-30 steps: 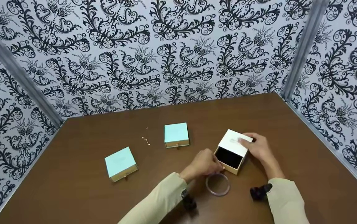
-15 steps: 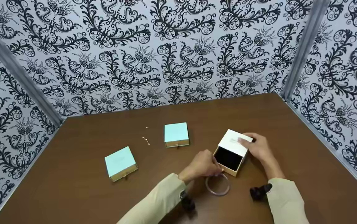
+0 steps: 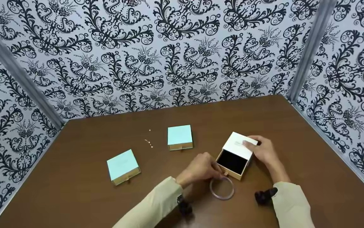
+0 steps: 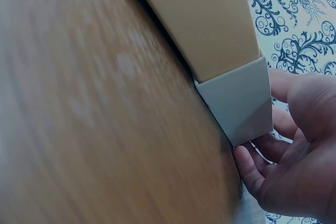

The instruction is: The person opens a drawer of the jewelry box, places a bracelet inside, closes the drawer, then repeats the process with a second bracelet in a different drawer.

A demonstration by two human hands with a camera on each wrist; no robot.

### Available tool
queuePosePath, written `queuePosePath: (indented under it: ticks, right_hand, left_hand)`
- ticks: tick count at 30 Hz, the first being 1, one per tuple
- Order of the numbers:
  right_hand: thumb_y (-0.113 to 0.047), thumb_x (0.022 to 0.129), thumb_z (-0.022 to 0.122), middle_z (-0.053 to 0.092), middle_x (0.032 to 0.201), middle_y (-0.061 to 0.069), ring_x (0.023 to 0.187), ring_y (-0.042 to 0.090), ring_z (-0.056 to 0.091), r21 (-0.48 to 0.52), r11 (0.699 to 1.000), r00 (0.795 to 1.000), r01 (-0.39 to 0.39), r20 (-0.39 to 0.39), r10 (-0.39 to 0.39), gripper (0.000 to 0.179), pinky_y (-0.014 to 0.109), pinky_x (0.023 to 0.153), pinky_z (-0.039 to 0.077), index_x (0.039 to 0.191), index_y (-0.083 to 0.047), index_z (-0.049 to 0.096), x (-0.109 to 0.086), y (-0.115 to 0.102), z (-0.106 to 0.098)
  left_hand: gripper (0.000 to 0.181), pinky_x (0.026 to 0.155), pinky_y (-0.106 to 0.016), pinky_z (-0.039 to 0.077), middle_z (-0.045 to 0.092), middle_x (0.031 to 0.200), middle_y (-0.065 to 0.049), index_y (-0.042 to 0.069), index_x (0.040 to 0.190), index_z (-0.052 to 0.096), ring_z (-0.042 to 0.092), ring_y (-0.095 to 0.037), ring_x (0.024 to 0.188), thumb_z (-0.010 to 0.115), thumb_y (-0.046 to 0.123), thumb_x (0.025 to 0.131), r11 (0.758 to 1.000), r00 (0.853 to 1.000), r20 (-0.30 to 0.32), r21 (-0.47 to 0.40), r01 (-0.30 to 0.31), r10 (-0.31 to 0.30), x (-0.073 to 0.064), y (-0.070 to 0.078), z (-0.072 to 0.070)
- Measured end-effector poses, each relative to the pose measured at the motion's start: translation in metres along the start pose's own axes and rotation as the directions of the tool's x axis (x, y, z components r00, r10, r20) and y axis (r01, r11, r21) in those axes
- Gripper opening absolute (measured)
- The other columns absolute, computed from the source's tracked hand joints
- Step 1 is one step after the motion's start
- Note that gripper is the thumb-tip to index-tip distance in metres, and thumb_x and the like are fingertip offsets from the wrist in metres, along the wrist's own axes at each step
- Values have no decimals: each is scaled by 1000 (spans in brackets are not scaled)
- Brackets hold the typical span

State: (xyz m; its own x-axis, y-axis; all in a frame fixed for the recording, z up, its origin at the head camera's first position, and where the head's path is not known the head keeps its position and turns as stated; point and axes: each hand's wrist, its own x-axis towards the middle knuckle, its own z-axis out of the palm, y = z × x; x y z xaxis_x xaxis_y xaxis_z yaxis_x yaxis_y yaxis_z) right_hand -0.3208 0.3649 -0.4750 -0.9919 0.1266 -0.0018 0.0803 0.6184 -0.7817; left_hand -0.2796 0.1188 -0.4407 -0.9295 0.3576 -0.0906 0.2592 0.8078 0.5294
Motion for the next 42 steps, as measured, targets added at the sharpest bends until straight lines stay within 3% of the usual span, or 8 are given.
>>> queuePosePath:
  ticks: [6, 13, 17, 32, 42]
  right_hand:
    - [-46, 96, 64, 53, 136, 33, 112, 32, 51, 11, 1000, 1000, 0, 2, 0, 66, 15, 77, 39, 136, 6, 55, -1, -1, 0]
    - [-54, 96, 60, 45, 144, 36, 119, 39, 47, 11, 1000, 999, -25, 39, 24, 75, 25, 86, 38, 140, 6, 50, -2, 0, -3]
    - [-51, 96, 60, 46, 143, 35, 118, 39, 47, 7, 1000, 999, -22, 25, 21, 72, 26, 87, 37, 139, 6, 52, -1, 0, -4]
    - [-53, 96, 60, 51, 138, 35, 115, 38, 49, 2, 1000, 1000, -3, 19, 3, 73, 28, 87, 37, 138, 6, 52, -2, -1, -2]
    - [-53, 96, 60, 47, 142, 34, 116, 37, 47, 9, 1000, 999, -14, 34, 14, 74, 21, 82, 38, 140, 5, 51, -2, -1, -3]
  left_hand:
    - [15, 63, -21, 44, 73, 72, 14, 21, 65, 78, 53, -2, 63, 93, 23, 67, 999, 1000, -6, -38, -7, 7, -3, -2, -1]
    - [17, 44, -17, 39, 67, 57, 6, 14, 67, 76, 46, -4, 42, 93, 17, 70, 994, 1000, 15, -108, -3, 4, -10, -6, 2]
    - [22, 38, -18, 39, 63, 52, 4, 12, 64, 71, 49, -8, 36, 91, 11, 71, 987, 1000, 21, -162, 14, -11, -15, -6, 4]
    - [22, 41, -22, 50, 67, 52, 0, 5, 58, 72, 65, -17, 41, 86, -5, 72, 945, 999, -11, -324, 32, -37, -12, -12, 7]
    - [16, 43, -19, 50, 72, 59, -3, 3, 62, 77, 67, -15, 45, 84, -5, 72, 937, 1000, 4, -348, 16, -16, -9, -16, 2]
